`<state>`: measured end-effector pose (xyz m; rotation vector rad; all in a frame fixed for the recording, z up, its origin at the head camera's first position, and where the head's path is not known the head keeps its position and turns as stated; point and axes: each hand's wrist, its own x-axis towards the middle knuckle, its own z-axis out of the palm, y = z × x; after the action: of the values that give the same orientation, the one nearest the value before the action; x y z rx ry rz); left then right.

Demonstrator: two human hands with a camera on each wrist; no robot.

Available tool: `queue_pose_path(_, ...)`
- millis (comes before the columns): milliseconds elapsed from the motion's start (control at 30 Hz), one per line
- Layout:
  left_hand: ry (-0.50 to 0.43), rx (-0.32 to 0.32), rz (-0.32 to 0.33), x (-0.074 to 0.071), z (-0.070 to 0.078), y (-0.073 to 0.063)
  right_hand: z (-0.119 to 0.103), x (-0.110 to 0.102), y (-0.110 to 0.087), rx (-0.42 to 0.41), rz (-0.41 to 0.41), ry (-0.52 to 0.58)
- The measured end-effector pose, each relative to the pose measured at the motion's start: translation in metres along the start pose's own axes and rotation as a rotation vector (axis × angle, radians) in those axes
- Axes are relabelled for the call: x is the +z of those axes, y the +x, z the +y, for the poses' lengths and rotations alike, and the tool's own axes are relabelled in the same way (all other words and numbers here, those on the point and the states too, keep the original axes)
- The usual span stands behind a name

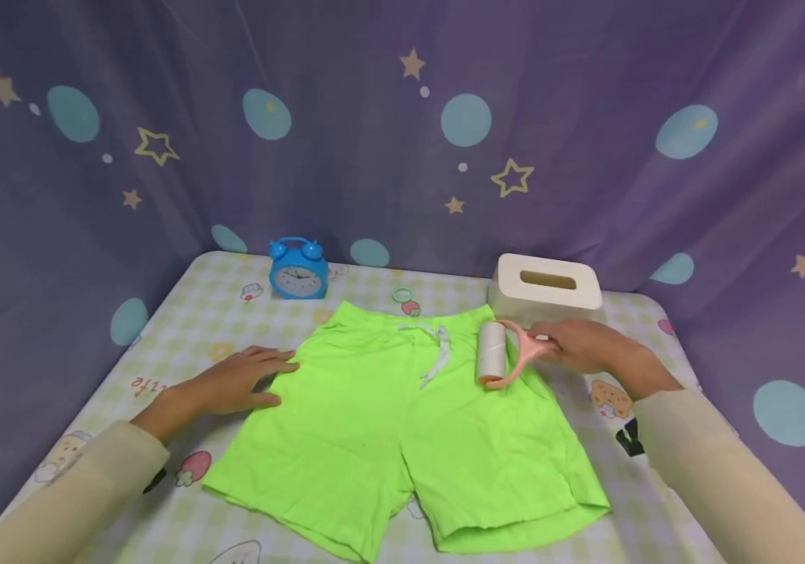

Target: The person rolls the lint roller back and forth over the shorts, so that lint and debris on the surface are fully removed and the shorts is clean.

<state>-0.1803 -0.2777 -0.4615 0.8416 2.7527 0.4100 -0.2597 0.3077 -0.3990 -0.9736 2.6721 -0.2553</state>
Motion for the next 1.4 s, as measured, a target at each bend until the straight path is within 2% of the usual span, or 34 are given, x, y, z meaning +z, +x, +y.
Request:
queue_pose_path(233, -0.002, 0.011, 0.003, 0.002, 0.003, 0.002, 0.003, -0.005, -0.007, -0.038, 0.02, 0.019)
queue_pose_path(467, 0.008, -0.006, 0.01, -0.003, 0.002, 0.003, 0.01, -0.008, -0.023, 0.017, 0.027, 0.002)
queue_pose_path(600, 0.009, -0.006, 0.016, -0.003, -0.001, 0.002, 0.012, -0.005, -0.022, 0.018, 0.016, 0.006)
queue_pose_path(833, 0.004, -0.001, 0.004, 0.001, -0.001, 0.005, 0.009, -0.004, -0.021, 0.019, 0.033, -0.06)
queue_pose_path(1400, -0.005, -0.007, 0.003, 0.001, 0.001, 0.003, -0.002, -0.009, -0.008, 0.013, -0.003, -0.069)
